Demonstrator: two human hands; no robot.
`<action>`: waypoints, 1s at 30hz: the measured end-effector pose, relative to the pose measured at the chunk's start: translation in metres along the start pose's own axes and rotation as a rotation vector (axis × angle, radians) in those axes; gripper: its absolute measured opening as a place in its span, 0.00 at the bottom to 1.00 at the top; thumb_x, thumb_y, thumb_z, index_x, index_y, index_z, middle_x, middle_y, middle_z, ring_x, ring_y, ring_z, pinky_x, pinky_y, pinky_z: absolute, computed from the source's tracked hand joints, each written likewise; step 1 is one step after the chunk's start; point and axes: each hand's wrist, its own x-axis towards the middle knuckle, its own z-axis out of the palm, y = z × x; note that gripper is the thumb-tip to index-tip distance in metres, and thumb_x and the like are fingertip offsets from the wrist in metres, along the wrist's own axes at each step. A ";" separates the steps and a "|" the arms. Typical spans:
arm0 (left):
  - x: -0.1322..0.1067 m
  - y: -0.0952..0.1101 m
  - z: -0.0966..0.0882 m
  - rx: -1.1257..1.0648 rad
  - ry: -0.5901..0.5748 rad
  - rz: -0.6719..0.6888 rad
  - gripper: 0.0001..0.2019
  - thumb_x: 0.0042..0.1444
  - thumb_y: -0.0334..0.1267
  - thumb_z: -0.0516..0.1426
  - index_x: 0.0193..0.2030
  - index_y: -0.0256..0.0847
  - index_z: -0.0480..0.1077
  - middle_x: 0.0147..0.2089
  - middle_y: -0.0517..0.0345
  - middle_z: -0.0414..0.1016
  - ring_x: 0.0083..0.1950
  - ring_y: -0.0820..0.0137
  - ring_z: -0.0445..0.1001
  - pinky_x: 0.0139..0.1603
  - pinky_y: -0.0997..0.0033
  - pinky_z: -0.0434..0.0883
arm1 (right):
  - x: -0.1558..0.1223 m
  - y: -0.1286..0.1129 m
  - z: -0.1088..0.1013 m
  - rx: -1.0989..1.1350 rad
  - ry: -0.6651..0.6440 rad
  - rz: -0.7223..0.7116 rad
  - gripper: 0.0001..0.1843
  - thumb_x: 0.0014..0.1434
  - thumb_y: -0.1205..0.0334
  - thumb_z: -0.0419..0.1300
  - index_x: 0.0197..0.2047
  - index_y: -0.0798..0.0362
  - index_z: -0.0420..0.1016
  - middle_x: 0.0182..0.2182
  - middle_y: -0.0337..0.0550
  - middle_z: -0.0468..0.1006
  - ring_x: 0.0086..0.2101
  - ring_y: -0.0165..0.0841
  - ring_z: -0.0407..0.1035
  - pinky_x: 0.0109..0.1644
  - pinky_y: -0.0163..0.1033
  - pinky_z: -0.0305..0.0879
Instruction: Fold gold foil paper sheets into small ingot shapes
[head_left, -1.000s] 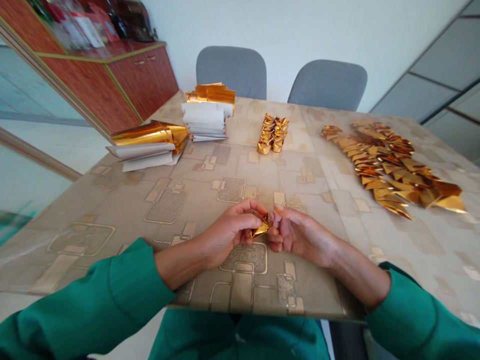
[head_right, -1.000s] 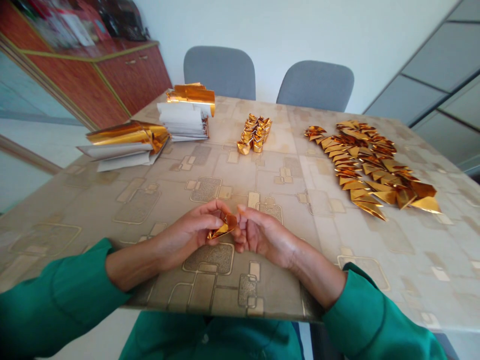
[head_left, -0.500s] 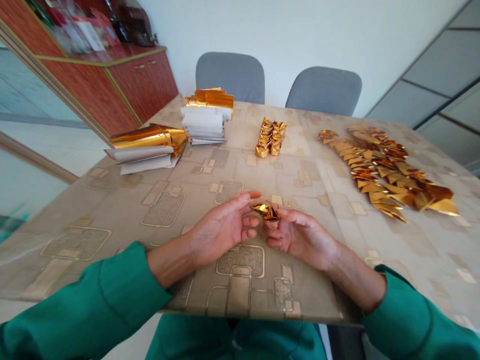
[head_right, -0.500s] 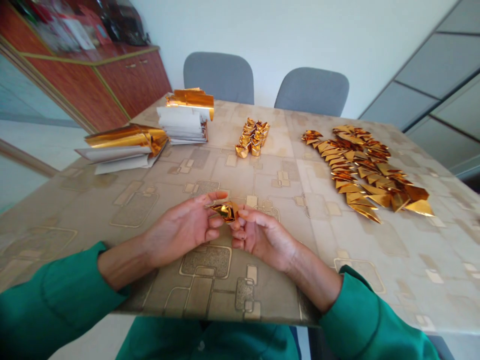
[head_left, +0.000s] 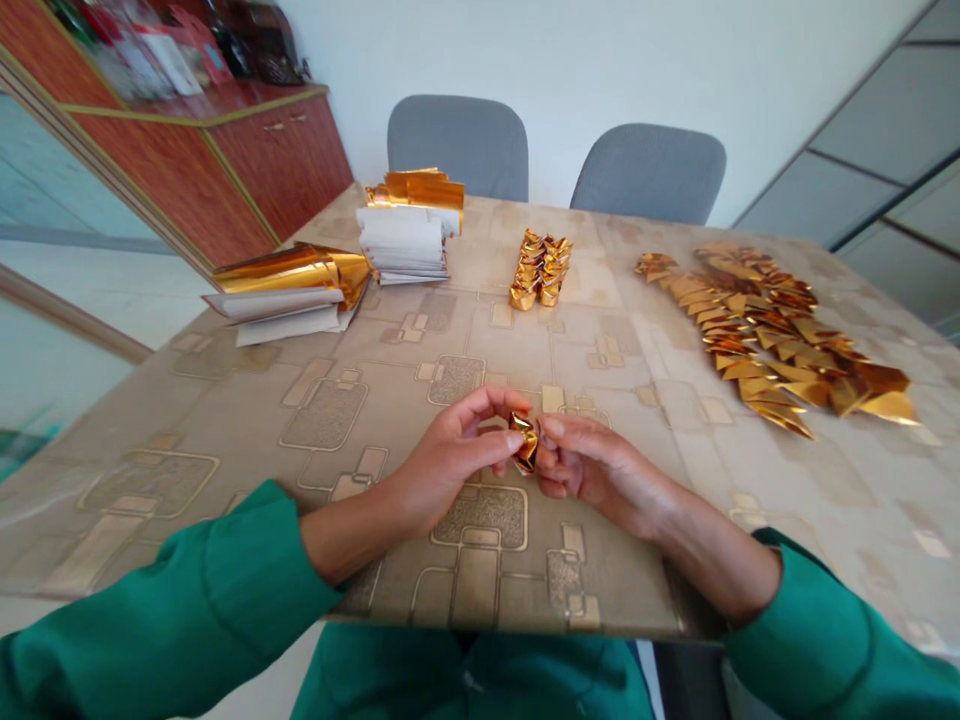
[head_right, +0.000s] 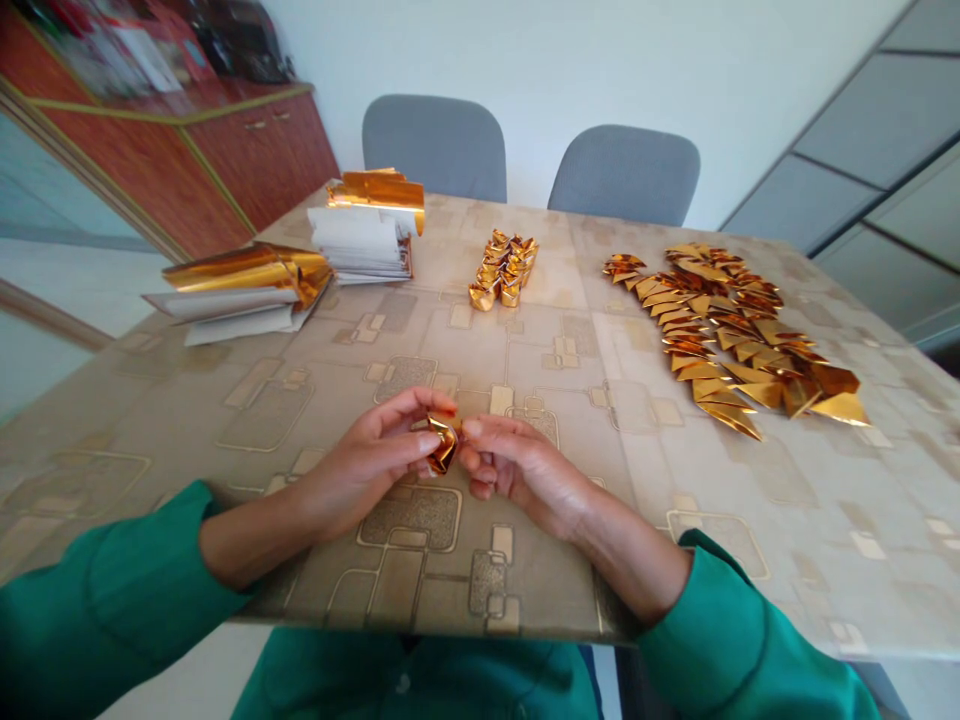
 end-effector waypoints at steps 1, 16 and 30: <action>0.000 0.000 0.001 0.029 -0.003 0.003 0.12 0.53 0.35 0.63 0.44 0.40 0.70 0.39 0.60 0.74 0.36 0.74 0.72 0.33 0.75 0.67 | 0.000 0.001 0.000 0.005 0.000 0.006 0.13 0.58 0.53 0.66 0.31 0.55 0.74 0.23 0.34 0.68 0.24 0.24 0.57 0.28 0.32 0.55; -0.003 -0.005 0.004 0.173 -0.008 0.097 0.07 0.60 0.35 0.56 0.43 0.40 0.73 0.35 0.60 0.72 0.33 0.76 0.69 0.29 0.78 0.67 | 0.004 0.009 -0.004 0.077 -0.063 0.061 0.10 0.59 0.57 0.68 0.38 0.54 0.77 0.24 0.34 0.67 0.26 0.24 0.59 0.32 0.31 0.56; -0.004 -0.003 0.005 0.098 0.008 0.036 0.09 0.58 0.38 0.58 0.45 0.40 0.73 0.37 0.58 0.74 0.33 0.75 0.70 0.32 0.75 0.67 | 0.004 0.008 -0.003 0.044 -0.021 0.055 0.13 0.56 0.54 0.69 0.38 0.53 0.77 0.23 0.33 0.67 0.25 0.24 0.59 0.32 0.32 0.56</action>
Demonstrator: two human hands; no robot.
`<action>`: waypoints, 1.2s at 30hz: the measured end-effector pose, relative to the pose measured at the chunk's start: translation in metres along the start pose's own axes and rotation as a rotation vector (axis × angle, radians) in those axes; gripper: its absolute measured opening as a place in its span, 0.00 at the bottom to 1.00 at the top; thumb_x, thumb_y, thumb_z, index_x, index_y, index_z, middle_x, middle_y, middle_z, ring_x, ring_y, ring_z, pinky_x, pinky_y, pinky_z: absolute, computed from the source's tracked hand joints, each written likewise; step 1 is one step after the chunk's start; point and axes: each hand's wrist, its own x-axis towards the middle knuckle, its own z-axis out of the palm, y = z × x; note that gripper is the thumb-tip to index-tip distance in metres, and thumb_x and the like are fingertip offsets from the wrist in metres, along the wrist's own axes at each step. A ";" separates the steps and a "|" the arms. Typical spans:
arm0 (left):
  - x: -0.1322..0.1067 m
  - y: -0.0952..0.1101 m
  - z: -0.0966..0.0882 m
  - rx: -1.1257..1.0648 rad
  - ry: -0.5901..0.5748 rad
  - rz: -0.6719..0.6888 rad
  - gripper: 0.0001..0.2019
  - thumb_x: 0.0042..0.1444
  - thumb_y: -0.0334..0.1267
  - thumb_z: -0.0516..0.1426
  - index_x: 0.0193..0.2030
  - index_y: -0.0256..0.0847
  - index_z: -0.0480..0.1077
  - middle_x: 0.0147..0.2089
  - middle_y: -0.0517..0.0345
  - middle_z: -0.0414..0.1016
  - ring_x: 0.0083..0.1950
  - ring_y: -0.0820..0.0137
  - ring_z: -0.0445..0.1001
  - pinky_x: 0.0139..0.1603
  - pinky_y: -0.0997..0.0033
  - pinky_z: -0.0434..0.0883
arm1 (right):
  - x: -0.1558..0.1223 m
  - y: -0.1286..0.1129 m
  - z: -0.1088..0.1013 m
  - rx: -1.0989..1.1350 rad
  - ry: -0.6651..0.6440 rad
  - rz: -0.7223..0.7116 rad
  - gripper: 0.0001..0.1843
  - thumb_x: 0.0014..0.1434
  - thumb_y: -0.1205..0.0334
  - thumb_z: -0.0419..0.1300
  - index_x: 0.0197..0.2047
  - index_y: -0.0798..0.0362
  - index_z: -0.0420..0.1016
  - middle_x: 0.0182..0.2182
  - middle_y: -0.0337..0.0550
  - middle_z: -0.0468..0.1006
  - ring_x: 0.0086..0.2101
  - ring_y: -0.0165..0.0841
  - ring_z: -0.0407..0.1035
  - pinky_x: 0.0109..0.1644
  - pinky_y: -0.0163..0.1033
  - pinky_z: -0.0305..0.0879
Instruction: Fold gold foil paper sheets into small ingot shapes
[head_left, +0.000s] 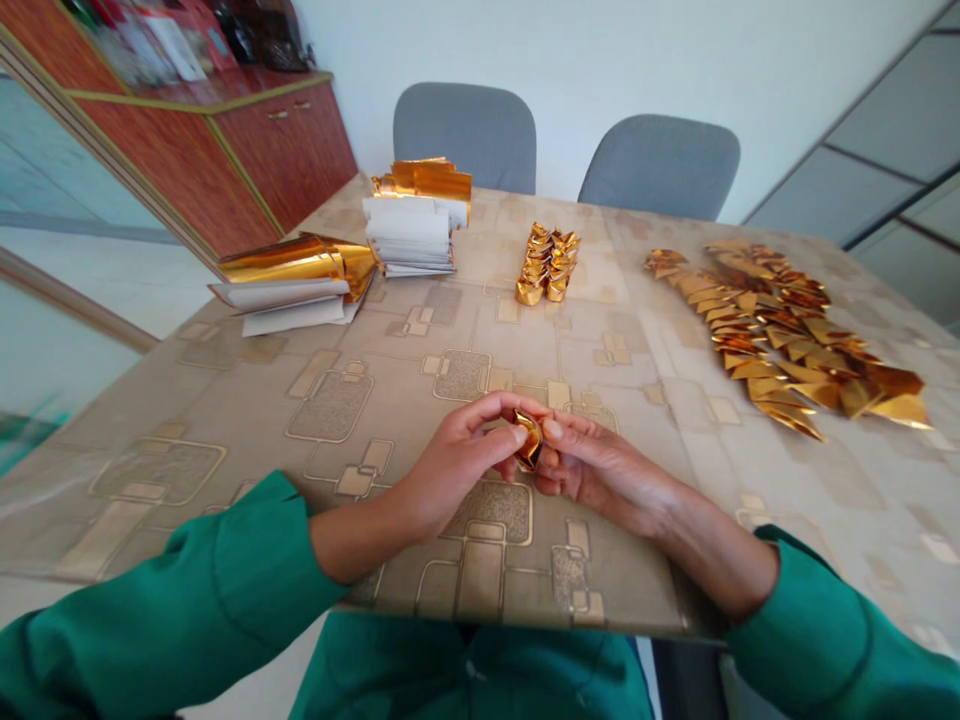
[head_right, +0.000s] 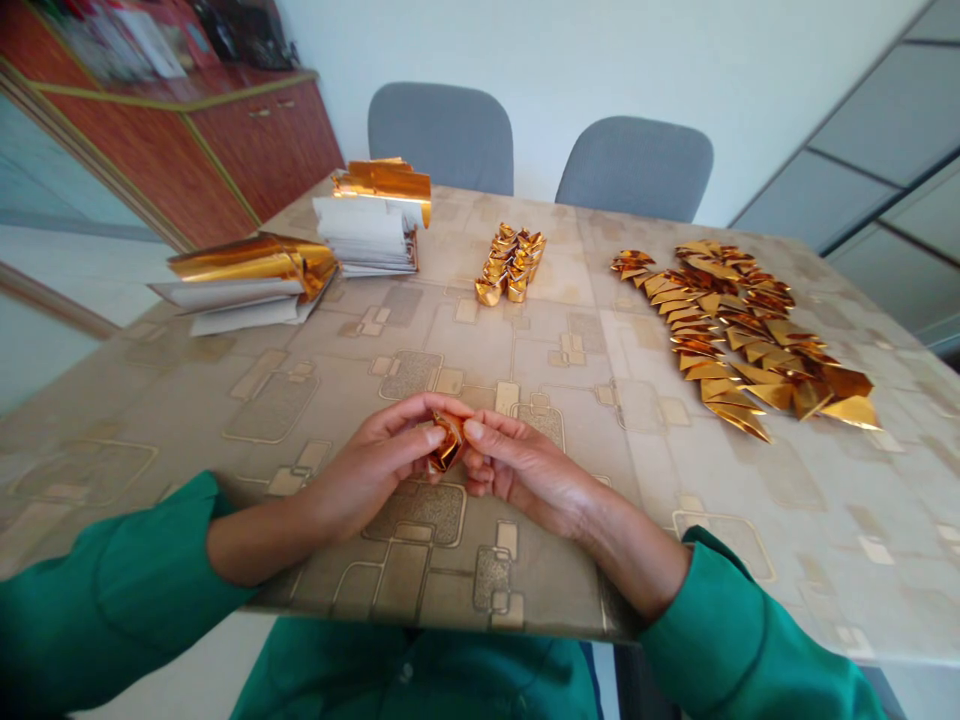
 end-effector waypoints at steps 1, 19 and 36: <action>0.000 0.000 -0.001 -0.036 -0.009 -0.036 0.10 0.57 0.37 0.59 0.46 0.40 0.73 0.37 0.58 0.75 0.34 0.75 0.71 0.32 0.75 0.67 | 0.000 0.000 0.000 -0.002 0.004 -0.002 0.13 0.56 0.53 0.69 0.37 0.53 0.77 0.23 0.33 0.68 0.25 0.24 0.59 0.32 0.32 0.56; 0.003 0.007 0.001 -0.054 -0.050 -0.140 0.11 0.51 0.33 0.62 0.42 0.39 0.70 0.37 0.59 0.74 0.35 0.73 0.75 0.34 0.73 0.68 | -0.001 -0.001 -0.002 -0.036 -0.010 0.013 0.14 0.56 0.54 0.70 0.39 0.54 0.77 0.24 0.34 0.67 0.26 0.25 0.59 0.32 0.32 0.57; 0.004 0.007 0.003 0.017 -0.095 -0.080 0.13 0.45 0.30 0.60 0.39 0.39 0.65 0.34 0.62 0.74 0.34 0.70 0.77 0.35 0.70 0.72 | -0.002 -0.001 0.002 -0.111 -0.001 -0.023 0.13 0.57 0.53 0.68 0.33 0.55 0.74 0.22 0.33 0.68 0.25 0.25 0.59 0.31 0.32 0.55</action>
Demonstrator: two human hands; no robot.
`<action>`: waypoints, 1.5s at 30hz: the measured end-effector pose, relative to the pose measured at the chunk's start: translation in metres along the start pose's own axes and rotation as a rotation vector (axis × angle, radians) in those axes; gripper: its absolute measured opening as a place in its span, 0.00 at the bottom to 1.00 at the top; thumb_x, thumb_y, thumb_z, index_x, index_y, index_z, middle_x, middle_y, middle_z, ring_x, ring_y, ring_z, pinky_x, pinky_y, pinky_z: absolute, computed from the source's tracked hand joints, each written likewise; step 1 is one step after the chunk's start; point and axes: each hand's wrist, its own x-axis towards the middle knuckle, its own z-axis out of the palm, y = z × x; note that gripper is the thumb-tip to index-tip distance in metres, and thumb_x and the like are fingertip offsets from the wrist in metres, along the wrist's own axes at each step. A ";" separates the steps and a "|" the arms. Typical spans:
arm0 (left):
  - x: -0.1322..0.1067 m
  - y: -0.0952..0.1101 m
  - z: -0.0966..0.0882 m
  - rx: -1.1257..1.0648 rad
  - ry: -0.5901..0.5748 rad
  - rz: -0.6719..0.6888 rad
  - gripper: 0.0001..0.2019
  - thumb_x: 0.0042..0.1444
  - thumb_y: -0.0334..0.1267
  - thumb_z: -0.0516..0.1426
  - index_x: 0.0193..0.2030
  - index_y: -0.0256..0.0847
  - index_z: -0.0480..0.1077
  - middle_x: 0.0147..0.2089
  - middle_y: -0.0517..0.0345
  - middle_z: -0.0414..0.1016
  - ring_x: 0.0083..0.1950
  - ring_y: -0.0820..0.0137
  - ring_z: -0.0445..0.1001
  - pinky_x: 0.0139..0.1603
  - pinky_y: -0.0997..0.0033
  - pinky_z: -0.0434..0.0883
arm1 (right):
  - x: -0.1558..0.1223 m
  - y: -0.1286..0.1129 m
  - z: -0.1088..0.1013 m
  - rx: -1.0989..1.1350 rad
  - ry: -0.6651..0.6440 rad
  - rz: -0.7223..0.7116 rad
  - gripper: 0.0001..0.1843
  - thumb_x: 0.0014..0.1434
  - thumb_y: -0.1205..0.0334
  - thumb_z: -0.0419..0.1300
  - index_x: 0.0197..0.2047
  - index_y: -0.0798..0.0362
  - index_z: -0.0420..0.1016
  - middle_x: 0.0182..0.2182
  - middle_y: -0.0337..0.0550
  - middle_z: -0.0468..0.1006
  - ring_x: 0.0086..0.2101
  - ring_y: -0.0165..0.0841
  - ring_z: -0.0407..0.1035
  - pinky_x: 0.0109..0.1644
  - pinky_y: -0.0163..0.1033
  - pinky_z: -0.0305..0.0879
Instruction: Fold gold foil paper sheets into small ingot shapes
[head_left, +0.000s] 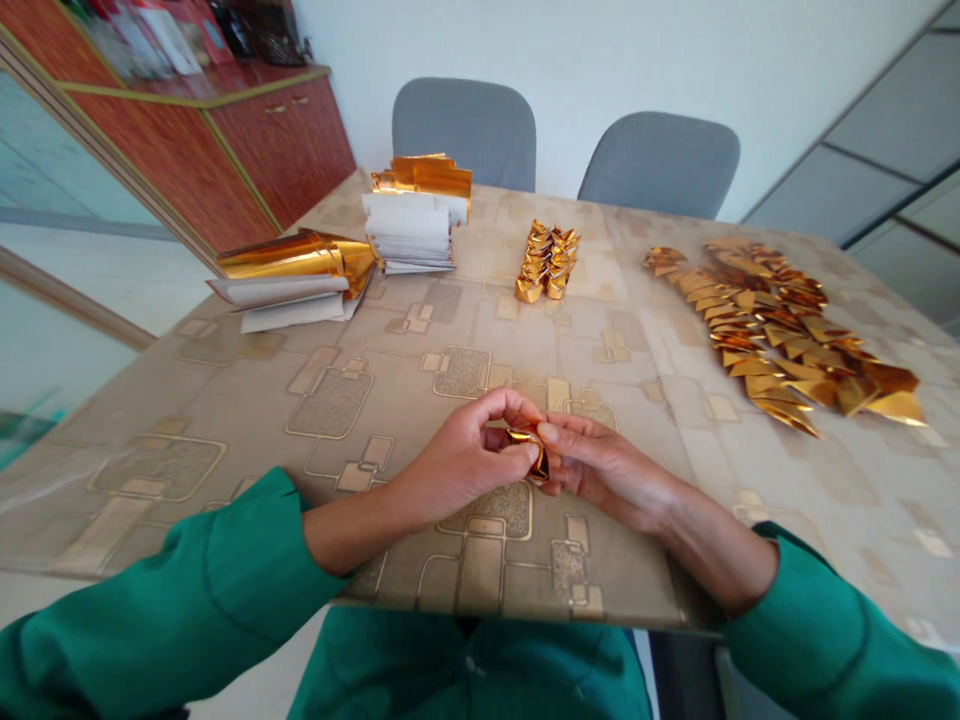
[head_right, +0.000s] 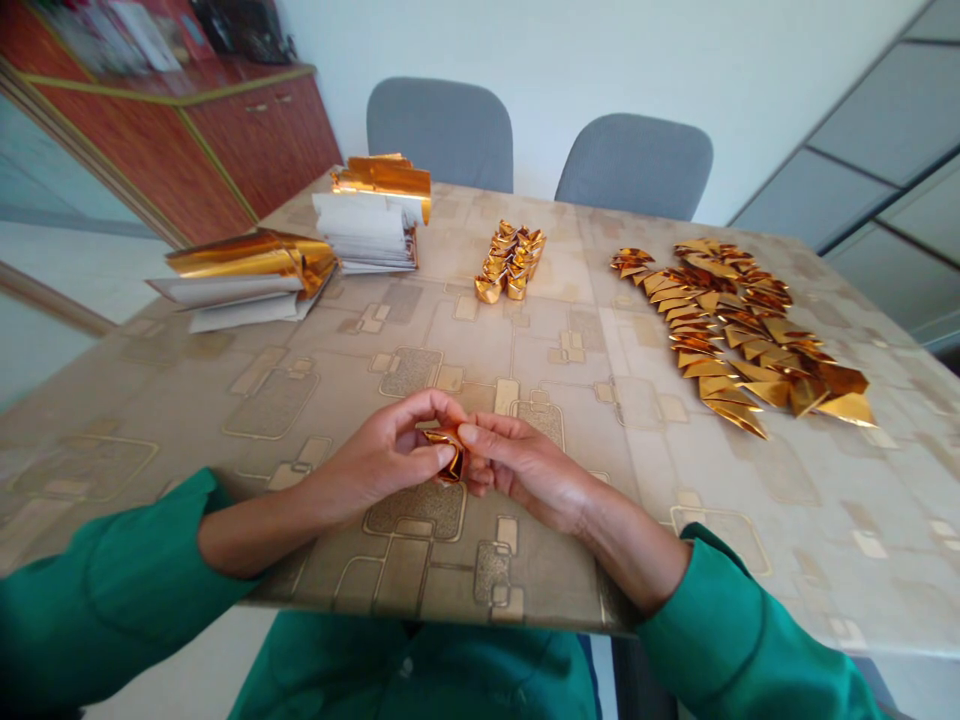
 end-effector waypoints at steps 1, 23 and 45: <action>0.000 0.000 0.000 0.007 0.000 0.006 0.12 0.46 0.30 0.60 0.39 0.40 0.65 0.33 0.62 0.74 0.34 0.71 0.77 0.35 0.70 0.72 | 0.000 0.000 0.000 -0.004 0.003 0.000 0.13 0.57 0.53 0.68 0.33 0.55 0.74 0.22 0.33 0.67 0.25 0.25 0.58 0.31 0.32 0.56; 0.001 0.002 -0.004 0.074 0.007 0.021 0.12 0.46 0.30 0.60 0.39 0.39 0.67 0.35 0.60 0.73 0.36 0.71 0.75 0.37 0.70 0.71 | 0.002 -0.002 0.000 0.034 -0.006 -0.002 0.13 0.57 0.55 0.68 0.30 0.55 0.74 0.21 0.33 0.65 0.24 0.25 0.57 0.29 0.32 0.56; 0.008 -0.006 -0.013 -0.047 0.252 0.037 0.16 0.55 0.42 0.64 0.45 0.39 0.66 0.38 0.60 0.73 0.31 0.75 0.75 0.38 0.69 0.73 | 0.002 -0.009 -0.002 -0.962 0.322 -0.694 0.11 0.59 0.60 0.64 0.45 0.49 0.70 0.36 0.38 0.72 0.29 0.29 0.64 0.34 0.36 0.62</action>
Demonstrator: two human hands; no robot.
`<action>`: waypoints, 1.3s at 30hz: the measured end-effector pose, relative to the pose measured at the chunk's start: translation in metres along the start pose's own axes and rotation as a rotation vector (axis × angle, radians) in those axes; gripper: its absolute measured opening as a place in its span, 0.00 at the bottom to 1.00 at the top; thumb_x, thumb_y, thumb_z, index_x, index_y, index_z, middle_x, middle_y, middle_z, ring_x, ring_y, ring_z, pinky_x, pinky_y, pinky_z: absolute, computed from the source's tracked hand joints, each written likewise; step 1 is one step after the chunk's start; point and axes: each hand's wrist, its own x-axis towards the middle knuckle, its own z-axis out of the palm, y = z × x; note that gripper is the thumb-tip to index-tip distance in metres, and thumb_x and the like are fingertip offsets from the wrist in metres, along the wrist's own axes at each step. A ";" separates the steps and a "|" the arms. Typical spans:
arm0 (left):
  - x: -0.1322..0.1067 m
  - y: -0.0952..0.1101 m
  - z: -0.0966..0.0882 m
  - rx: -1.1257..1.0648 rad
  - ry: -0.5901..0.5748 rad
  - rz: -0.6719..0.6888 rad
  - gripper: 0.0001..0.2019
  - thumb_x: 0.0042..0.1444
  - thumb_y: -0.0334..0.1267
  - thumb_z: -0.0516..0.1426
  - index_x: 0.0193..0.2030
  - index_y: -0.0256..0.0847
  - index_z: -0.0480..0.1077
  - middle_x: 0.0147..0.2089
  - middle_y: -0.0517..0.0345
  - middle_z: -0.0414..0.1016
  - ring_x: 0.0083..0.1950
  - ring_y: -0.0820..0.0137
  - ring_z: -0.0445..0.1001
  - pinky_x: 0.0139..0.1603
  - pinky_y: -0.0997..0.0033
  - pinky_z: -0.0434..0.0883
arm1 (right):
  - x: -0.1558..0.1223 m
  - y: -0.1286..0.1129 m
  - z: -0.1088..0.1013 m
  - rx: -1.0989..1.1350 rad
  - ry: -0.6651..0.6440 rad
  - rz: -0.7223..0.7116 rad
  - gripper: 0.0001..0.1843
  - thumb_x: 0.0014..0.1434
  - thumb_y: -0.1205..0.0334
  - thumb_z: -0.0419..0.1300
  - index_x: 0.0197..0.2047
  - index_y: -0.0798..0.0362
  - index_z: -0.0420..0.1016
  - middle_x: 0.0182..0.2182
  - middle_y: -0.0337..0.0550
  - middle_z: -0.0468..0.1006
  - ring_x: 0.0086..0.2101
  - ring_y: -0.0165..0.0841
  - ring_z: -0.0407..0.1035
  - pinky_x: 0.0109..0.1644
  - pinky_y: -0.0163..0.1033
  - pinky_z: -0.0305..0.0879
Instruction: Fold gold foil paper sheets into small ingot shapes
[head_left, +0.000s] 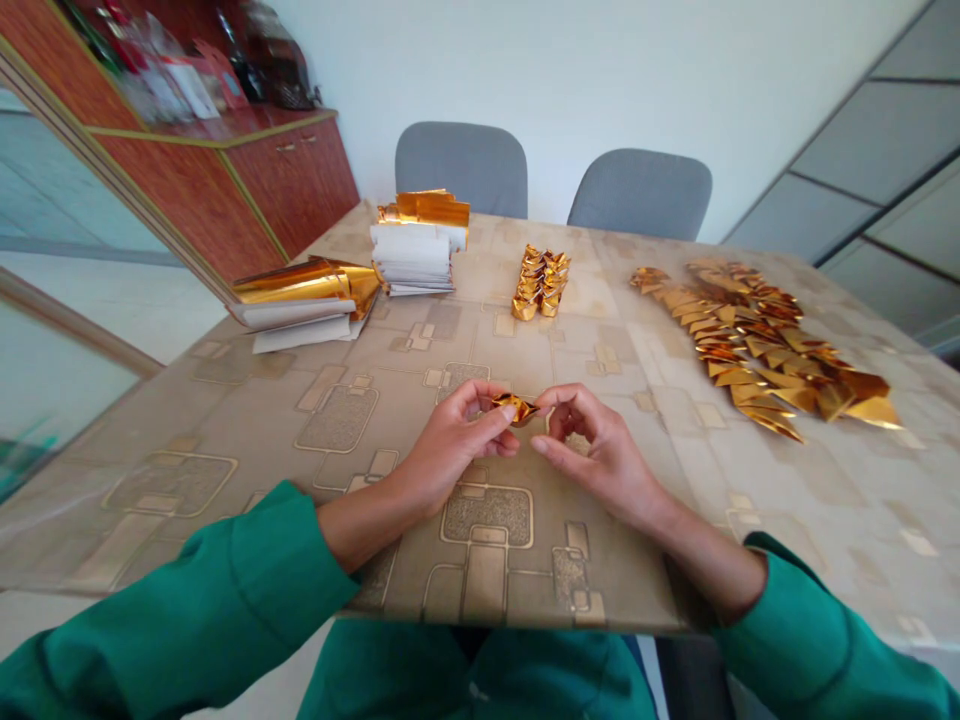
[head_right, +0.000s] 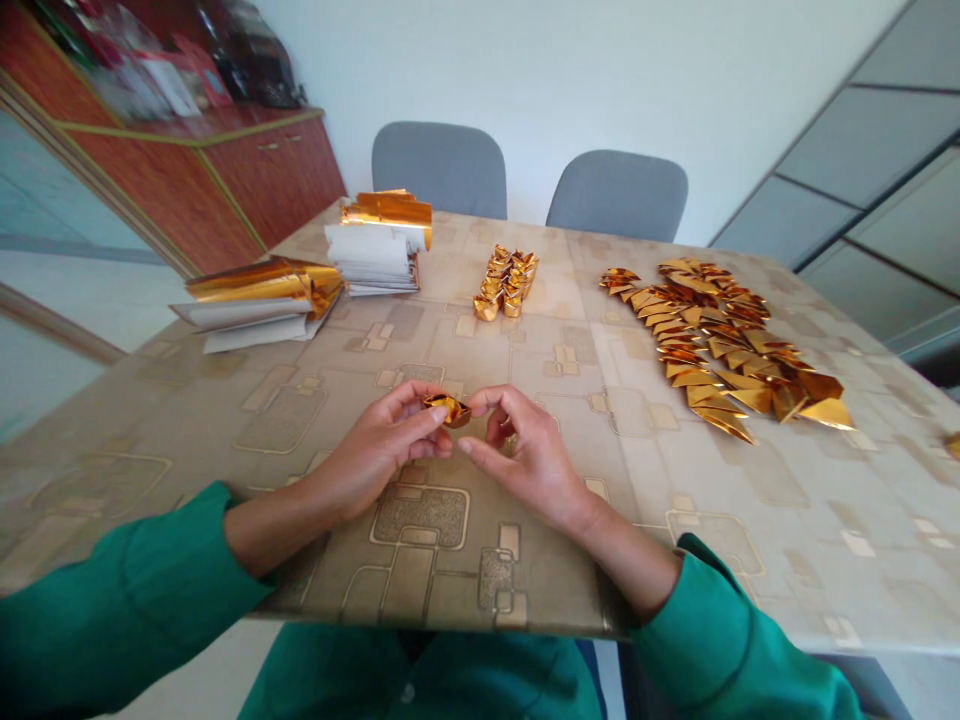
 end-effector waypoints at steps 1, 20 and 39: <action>0.001 0.000 0.000 0.036 -0.005 0.009 0.16 0.55 0.43 0.64 0.44 0.39 0.66 0.37 0.60 0.73 0.31 0.75 0.75 0.37 0.70 0.72 | 0.000 0.001 0.001 -0.079 0.022 -0.054 0.10 0.60 0.62 0.64 0.45 0.49 0.70 0.35 0.38 0.73 0.29 0.28 0.64 0.33 0.36 0.63; 0.005 0.000 -0.006 0.311 0.027 0.141 0.15 0.51 0.33 0.57 0.47 0.40 0.68 0.39 0.60 0.72 0.34 0.74 0.71 0.33 0.74 0.70 | 0.111 0.087 -0.083 -0.885 -0.038 -0.353 0.04 0.62 0.67 0.60 0.37 0.52 0.76 0.34 0.47 0.80 0.36 0.39 0.68 0.41 0.40 0.63; -0.001 0.009 -0.002 0.289 -0.010 0.099 0.14 0.52 0.30 0.57 0.47 0.39 0.68 0.35 0.60 0.72 0.34 0.74 0.70 0.36 0.73 0.70 | 0.153 0.109 -0.084 -1.044 0.000 -0.349 0.09 0.65 0.60 0.56 0.43 0.52 0.76 0.43 0.51 0.76 0.44 0.45 0.67 0.49 0.47 0.64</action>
